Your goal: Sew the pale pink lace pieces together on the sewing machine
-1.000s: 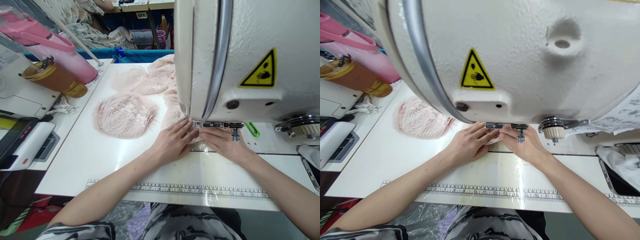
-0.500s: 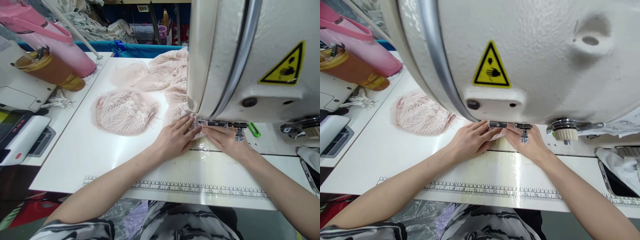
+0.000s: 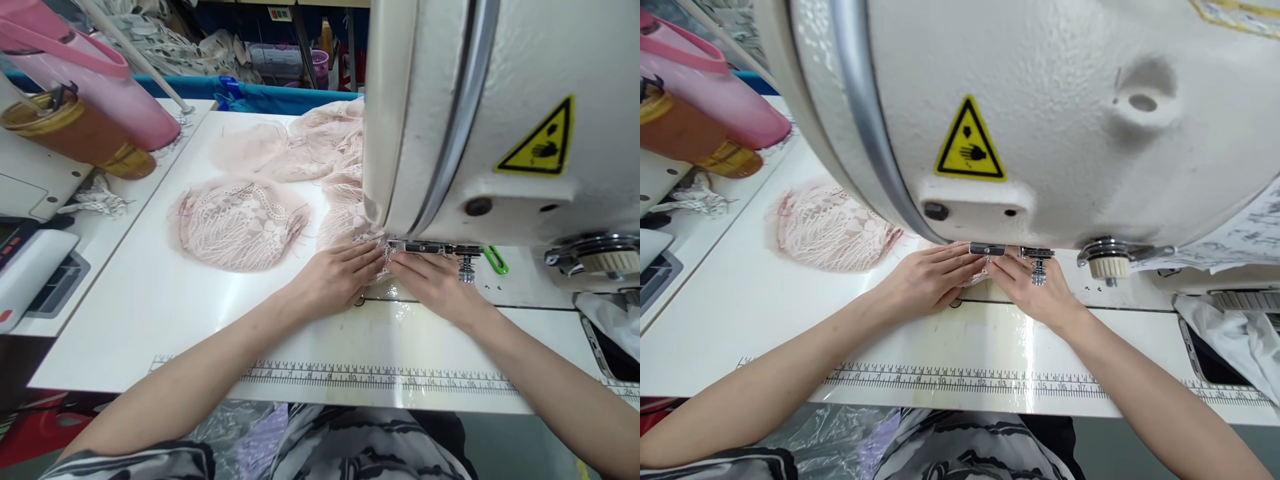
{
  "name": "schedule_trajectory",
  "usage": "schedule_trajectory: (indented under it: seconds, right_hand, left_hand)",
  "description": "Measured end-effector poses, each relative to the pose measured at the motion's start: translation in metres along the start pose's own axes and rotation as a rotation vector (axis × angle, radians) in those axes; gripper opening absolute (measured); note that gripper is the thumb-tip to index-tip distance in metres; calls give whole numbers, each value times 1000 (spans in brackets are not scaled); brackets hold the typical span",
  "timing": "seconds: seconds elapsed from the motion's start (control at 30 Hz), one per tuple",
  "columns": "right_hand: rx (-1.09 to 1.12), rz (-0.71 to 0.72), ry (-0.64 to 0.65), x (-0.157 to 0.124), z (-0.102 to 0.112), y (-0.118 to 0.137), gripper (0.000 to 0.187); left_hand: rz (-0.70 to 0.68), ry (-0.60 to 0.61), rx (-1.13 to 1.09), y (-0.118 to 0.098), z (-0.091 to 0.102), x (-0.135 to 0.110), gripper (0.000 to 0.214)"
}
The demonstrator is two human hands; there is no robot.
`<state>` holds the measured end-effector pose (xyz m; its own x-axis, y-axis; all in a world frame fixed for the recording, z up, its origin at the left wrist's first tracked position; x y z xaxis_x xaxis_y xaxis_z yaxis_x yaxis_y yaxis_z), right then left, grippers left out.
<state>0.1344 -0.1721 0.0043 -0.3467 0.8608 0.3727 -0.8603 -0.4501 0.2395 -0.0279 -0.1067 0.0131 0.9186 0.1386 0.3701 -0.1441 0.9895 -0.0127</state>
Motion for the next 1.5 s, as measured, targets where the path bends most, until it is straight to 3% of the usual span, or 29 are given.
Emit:
schedule_trajectory:
  seconds: [0.17,0.3,0.67,1.13,1.4,1.5]
  right_hand:
    - [-275,146,-127,1,-1,17,24]
    - [-303,208,-144,2,-2,20,21]
    - [-198,191,-139,4,-1,18,25]
    - [-141,110,-4,1,-4,6,31]
    - [-295,148,-161,0,7,6,25]
    - [-224,68,-188,-2,6,1,21]
  left_hand:
    - [16,-13,-3,0,0,1,34]
    - [27,-16,-4,0,0,1,36]
    - [59,16,-14,2,1,1,36]
    - [121,-4,115,-8,-4,3,39]
    - [155,-5,135,-12,-5,4,38]
    - [165,9,130,-14,-4,5,37]
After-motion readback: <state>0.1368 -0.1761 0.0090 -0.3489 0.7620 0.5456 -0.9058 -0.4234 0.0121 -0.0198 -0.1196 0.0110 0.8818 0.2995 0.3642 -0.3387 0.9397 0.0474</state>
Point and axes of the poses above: each hand's wrist, its own x-axis towards the middle knuckle, its own z-axis out of the back of the hand, y = z × x, the point moved 4 cm from there along x, towards the middle knuckle
